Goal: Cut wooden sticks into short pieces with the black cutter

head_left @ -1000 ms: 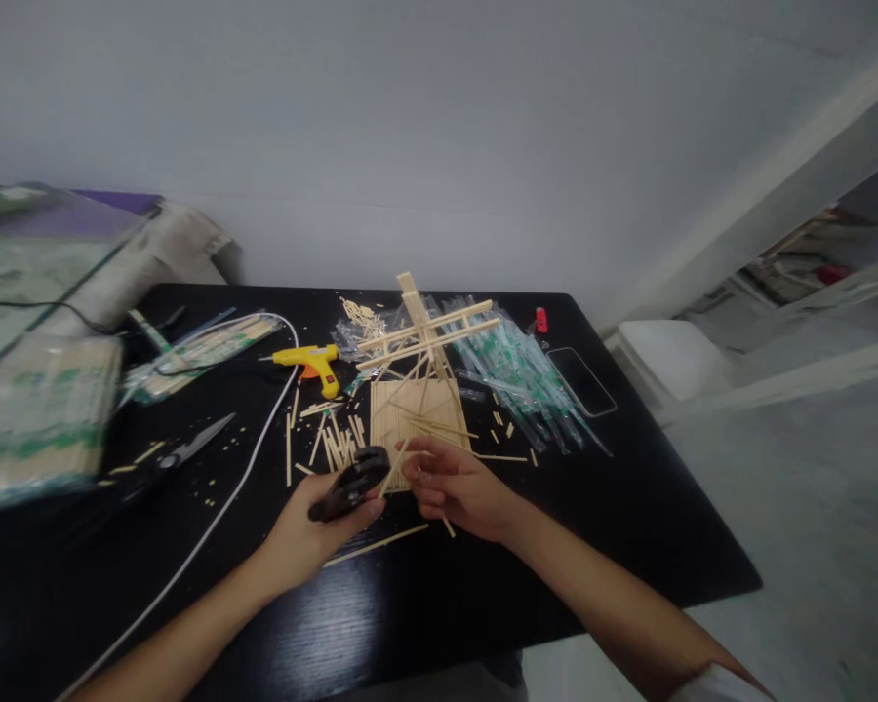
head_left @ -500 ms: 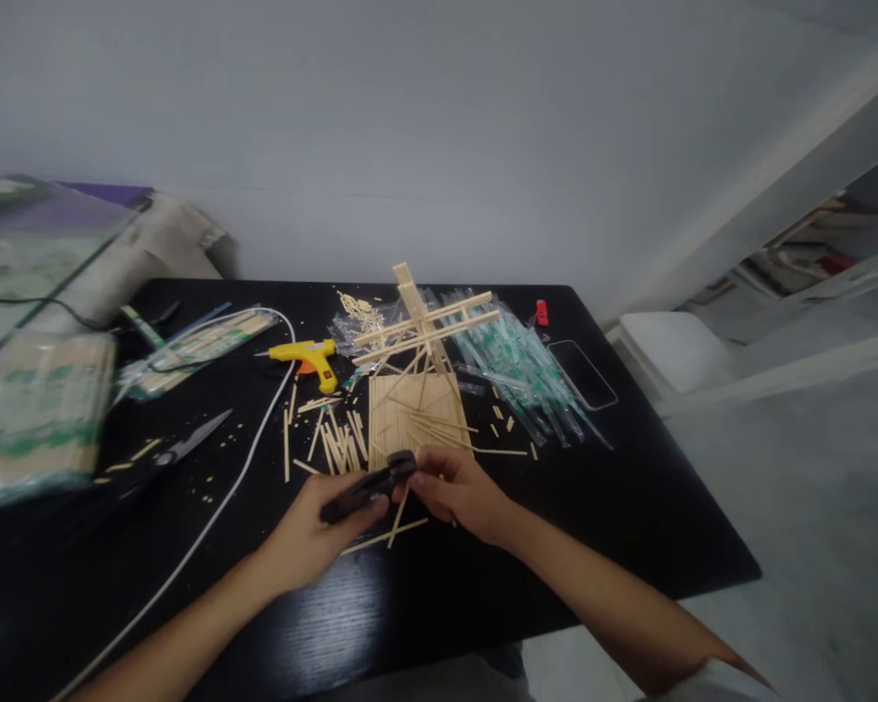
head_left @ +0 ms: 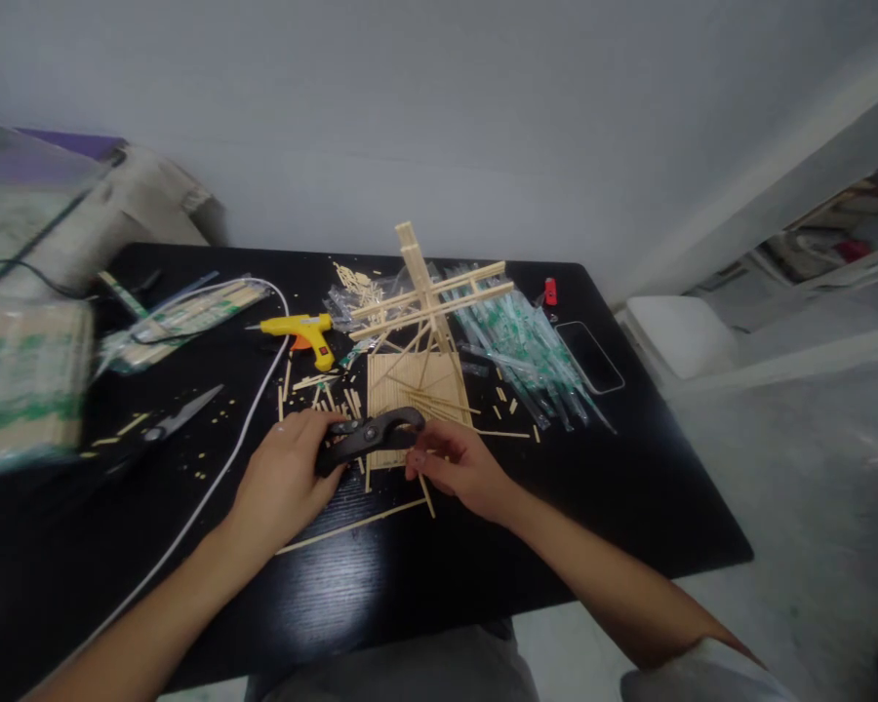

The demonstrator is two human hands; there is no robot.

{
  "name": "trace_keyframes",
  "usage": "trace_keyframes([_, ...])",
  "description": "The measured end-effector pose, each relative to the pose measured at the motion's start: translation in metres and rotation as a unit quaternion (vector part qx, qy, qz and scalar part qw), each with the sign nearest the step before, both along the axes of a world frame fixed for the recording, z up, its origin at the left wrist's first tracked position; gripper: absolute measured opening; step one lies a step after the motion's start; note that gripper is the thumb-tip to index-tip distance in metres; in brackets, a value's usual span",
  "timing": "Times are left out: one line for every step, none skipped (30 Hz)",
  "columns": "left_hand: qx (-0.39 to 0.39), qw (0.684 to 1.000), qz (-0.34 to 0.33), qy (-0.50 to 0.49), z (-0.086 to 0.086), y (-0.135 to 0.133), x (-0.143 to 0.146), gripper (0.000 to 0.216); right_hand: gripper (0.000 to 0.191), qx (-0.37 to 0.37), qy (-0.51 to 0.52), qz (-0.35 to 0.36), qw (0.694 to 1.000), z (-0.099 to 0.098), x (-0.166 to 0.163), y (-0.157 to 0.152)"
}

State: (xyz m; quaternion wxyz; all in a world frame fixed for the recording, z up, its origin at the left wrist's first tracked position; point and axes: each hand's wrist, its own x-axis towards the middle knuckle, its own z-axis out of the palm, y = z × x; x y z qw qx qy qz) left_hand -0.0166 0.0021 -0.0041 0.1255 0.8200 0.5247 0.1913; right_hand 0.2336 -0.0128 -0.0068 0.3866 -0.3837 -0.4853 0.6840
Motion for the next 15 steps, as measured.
trace_keyframes([-0.001,1.0,-0.004,-0.002,0.0002,-0.0011,0.001,0.031,0.031,0.003,-0.007,-0.003,1.0,0.0003,0.0002,0.0001])
trace_keyframes([-0.003,1.0,-0.007,-0.003,0.0004,-0.002,0.0017,0.031,0.03,0.006,-0.013,-0.005,1.0,0.0007,0.0003,0.0002])
trace_keyframes([-0.005,1.0,-0.01,-0.003,0.0006,-0.0025,0.0021,0.031,0.029,0.01,-0.017,-0.008,1.0,0.0011,0.0004,0.0003])
trace_keyframes([-0.008,1.0,-0.011,-0.003,0.0006,-0.0028,0.0023,0.031,0.028,0.013,-0.019,-0.011,1.0,0.0014,0.0004,0.0004])
trace_keyframes([-0.01,1.0,-0.011,-0.002,0.0005,-0.0028,0.0023,0.031,0.028,0.015,-0.022,-0.011,1.0,0.0017,0.0003,0.0004])
trace_keyframes([-0.012,1.0,-0.01,0.0,0.0003,-0.0026,0.0023,0.031,0.027,0.016,-0.024,-0.012,1.0,0.002,0.0002,0.0004])
trace_keyframes([-0.012,1.0,-0.009,0.002,0.0,-0.0024,0.0022,0.031,0.027,0.016,-0.026,-0.012,0.999,0.0023,0.0001,0.0004])
trace_keyframes([-0.011,1.0,-0.008,0.005,-0.0003,-0.0022,0.0021,0.031,0.027,0.016,-0.029,-0.012,0.999,0.0025,0.0001,0.0005])
trace_keyframes([-0.012,1.0,-0.006,0.008,-0.0006,-0.0021,0.0021,0.031,0.027,0.016,-0.031,-0.011,0.999,0.0028,0.0001,0.0006])
trace_keyframes([-0.013,1.0,-0.005,0.012,-0.0007,-0.0021,0.0022,0.03,0.027,0.016,-0.034,-0.01,0.999,0.0031,0.0003,0.0007])
trace_keyframes([-0.015,1.0,-0.003,0.015,-0.0006,-0.0024,0.0023,0.029,0.027,0.016,-0.037,-0.008,0.999,0.0033,0.0005,0.0009])
trace_keyframes([-0.017,1.0,-0.001,0.019,-0.0005,-0.0027,0.0024,0.027,0.028,0.016,-0.038,-0.005,0.999,0.0034,0.0007,0.0011])
trace_keyframes([-0.019,1.0,0.001,0.024,-0.0002,-0.0032,0.0025,0.026,0.029,0.016,-0.038,-0.003,0.999,0.0034,0.0009,0.0012])
trace_keyframes([-0.021,0.999,0.002,0.029,0.0002,-0.0036,0.0025,0.025,0.03,0.016,-0.036,-0.001,0.999,0.0033,0.0011,0.0013])
trace_keyframes([-0.022,0.999,0.004,0.034,0.0005,-0.004,0.0024,0.024,0.03,0.017,-0.034,0.001,0.999,0.0031,0.0012,0.0014])
